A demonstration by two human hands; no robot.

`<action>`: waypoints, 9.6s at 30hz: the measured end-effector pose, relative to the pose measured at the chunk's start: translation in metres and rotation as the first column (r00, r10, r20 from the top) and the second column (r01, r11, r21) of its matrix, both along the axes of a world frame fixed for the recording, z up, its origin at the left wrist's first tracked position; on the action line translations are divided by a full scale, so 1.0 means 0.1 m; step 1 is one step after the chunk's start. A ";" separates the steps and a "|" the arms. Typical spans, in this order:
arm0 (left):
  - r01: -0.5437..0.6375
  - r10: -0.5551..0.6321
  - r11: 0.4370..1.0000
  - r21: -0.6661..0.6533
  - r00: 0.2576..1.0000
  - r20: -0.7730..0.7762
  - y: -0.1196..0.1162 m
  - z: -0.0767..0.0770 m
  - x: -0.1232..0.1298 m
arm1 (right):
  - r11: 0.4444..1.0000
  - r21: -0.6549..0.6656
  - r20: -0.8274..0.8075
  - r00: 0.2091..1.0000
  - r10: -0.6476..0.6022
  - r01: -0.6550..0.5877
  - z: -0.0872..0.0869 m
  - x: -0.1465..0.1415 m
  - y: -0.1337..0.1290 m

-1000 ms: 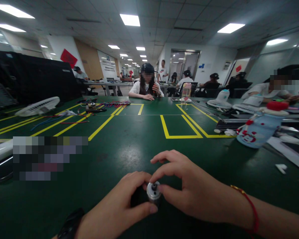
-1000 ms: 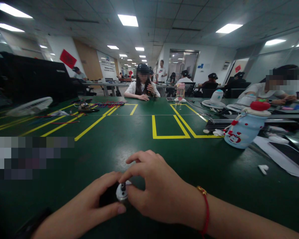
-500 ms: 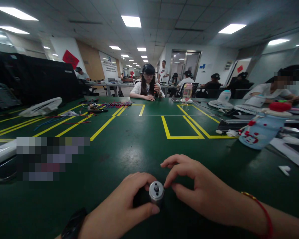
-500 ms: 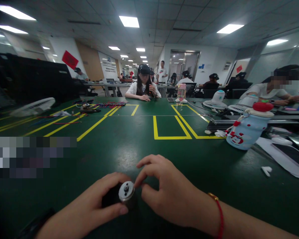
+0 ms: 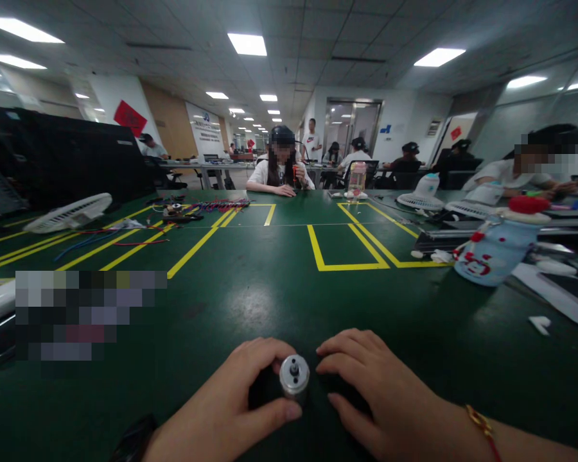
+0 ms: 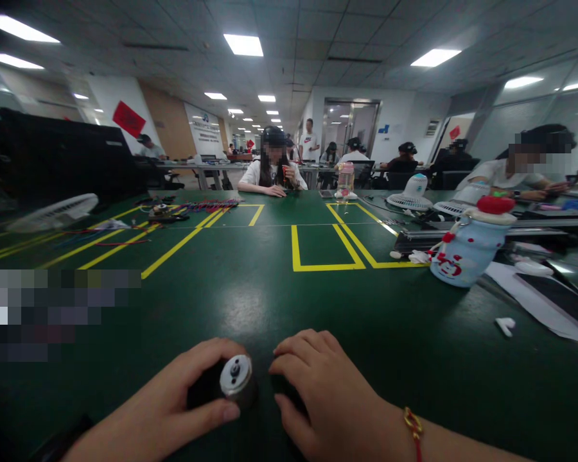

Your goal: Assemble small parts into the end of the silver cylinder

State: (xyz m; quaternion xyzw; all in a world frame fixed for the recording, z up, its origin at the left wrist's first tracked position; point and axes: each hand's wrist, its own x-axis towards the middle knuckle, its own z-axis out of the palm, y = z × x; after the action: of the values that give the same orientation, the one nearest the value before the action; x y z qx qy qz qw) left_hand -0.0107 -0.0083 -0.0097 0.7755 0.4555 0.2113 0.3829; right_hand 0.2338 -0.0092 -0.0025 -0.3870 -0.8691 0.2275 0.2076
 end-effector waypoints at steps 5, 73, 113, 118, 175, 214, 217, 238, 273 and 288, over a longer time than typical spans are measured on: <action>-0.010 0.011 0.999 0.036 0.999 -0.039 0.01 0.06 0.04 | 1.000 0.000 -0.071 0.997 -0.031 0.031 0.04 -0.02 0.01; 0.097 -0.087 0.993 0.069 0.988 -0.131 0.08 0.12 0.05 | 0.983 -0.183 -0.034 0.999 -0.034 0.027 0.00 0.12 0.02; 0.107 -0.106 0.991 0.082 0.994 -0.017 0.13 0.03 -0.01 | 0.995 -0.064 -0.137 0.988 0.064 -0.073 0.42 -0.30 0.22; 0.057 -0.058 0.994 0.097 0.998 0.004 0.13 -0.01 0.05 | 0.987 -0.122 -0.213 0.974 0.074 -0.101 0.37 -0.21 0.19; 0.032 -0.049 0.989 0.145 0.992 0.114 0.30 0.18 0.07 | 0.991 -0.135 -0.117 0.993 -0.003 -0.013 -0.03 0.08 0.12; 0.195 -0.050 0.949 0.248 0.868 -0.493 0.26 0.02 -0.27 | 0.972 -0.226 -0.139 0.986 -0.091 0.058 -0.09 0.18 0.07; 0.147 -0.017 0.951 0.270 0.902 -0.431 0.21 -0.03 -0.17 | 0.973 -0.224 -0.135 0.987 -0.088 0.056 -0.08 0.16 0.08; -0.024 -0.010 0.922 0.387 0.996 0.085 0.17 0.20 0.39 | 0.995 -0.097 -0.144 0.989 -0.024 0.010 -0.11 0.07 0.09; 0.037 -0.027 0.948 0.315 0.999 -0.036 0.16 0.17 0.17 | 0.987 -0.155 -0.139 0.988 -0.069 0.047 -0.08 0.12 0.07; -0.085 0.083 0.978 0.192 0.996 0.015 0.30 0.05 0.05 | 0.982 -0.182 -0.130 0.988 -0.079 0.055 -0.04 0.12 0.06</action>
State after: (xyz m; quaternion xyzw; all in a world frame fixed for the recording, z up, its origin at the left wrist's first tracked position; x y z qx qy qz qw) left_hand -0.0053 0.0214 -0.0049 0.7882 0.4638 0.2730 0.2984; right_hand 0.2462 -0.0035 -0.0068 -0.4167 -0.8156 0.3230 0.2385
